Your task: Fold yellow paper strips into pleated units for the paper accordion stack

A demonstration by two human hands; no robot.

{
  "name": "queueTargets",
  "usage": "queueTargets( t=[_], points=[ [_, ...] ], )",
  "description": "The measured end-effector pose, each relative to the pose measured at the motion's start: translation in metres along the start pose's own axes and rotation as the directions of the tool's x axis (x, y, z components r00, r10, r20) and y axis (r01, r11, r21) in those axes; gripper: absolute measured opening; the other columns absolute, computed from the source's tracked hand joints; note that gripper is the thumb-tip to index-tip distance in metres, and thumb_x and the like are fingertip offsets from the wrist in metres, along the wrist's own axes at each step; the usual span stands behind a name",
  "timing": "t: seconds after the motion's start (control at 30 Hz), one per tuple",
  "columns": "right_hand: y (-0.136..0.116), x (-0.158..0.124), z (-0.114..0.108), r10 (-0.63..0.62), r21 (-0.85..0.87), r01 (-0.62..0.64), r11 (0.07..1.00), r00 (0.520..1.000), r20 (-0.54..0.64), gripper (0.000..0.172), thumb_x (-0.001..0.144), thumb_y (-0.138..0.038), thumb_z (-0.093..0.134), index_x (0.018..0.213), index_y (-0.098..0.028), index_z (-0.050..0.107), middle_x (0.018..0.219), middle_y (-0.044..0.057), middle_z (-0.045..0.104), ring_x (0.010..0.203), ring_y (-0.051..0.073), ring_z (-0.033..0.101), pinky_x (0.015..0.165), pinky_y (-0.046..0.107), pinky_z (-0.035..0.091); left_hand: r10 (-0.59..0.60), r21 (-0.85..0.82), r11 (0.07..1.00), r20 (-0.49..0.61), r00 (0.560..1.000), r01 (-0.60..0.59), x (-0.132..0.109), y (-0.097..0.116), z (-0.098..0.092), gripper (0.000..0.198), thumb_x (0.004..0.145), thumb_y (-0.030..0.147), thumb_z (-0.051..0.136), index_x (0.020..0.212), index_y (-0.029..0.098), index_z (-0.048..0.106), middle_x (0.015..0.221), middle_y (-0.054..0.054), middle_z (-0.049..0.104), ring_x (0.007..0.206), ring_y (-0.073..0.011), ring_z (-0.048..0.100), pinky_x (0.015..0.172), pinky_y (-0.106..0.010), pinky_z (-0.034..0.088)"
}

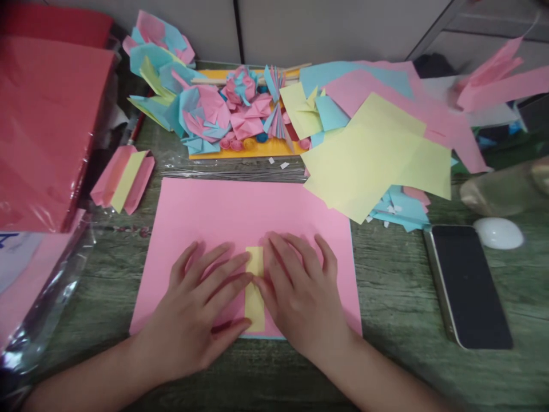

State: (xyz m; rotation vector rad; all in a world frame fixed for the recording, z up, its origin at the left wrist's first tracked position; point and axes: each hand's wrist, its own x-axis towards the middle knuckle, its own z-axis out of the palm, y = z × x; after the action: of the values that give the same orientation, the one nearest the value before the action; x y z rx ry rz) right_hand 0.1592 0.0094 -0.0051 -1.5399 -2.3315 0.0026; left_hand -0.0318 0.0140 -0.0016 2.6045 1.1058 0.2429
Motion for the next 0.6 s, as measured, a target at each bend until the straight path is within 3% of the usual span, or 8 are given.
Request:
queueTargets(
  t=[0.27, 0.6],
  points=[
    [-0.0022, -0.0033, -0.0022, -0.042, -0.118, 0.045, 0.992, 0.999, 0.032, 0.031, 0.082, -0.033, 0.054, 0.108, -0.017, 0.059, 0.116, 0.003, 0.061, 0.108, 0.023, 0.05, 0.099, 0.051, 0.029, 0.003, 0.005, 1.0, -0.011, 1.0, -0.003, -0.0019, -0.0017, 0.0015, 0.044, 0.082, 0.05, 0.046, 0.116, 0.023, 0.053, 0.133, -0.004, 0.045, 0.127, -0.0313, 0.029, 0.104, -0.058, 0.011],
    [-0.0006, -0.0021, -0.0021, -0.061, -0.052, 0.063, 0.997, 0.997, 0.038, 0.03, 0.082, -0.029, 0.055, 0.109, -0.017, 0.058, 0.108, 0.005, 0.064, 0.103, 0.022, 0.052, 0.099, 0.05, 0.028, 0.007, 0.017, 1.0, 0.021, 1.0, -0.007, -0.0008, -0.0013, 0.002, 0.045, 0.083, 0.049, 0.044, 0.118, 0.023, 0.052, 0.138, -0.005, 0.04, 0.129, -0.0326, 0.026, 0.103, -0.06, 0.009]
  ],
)
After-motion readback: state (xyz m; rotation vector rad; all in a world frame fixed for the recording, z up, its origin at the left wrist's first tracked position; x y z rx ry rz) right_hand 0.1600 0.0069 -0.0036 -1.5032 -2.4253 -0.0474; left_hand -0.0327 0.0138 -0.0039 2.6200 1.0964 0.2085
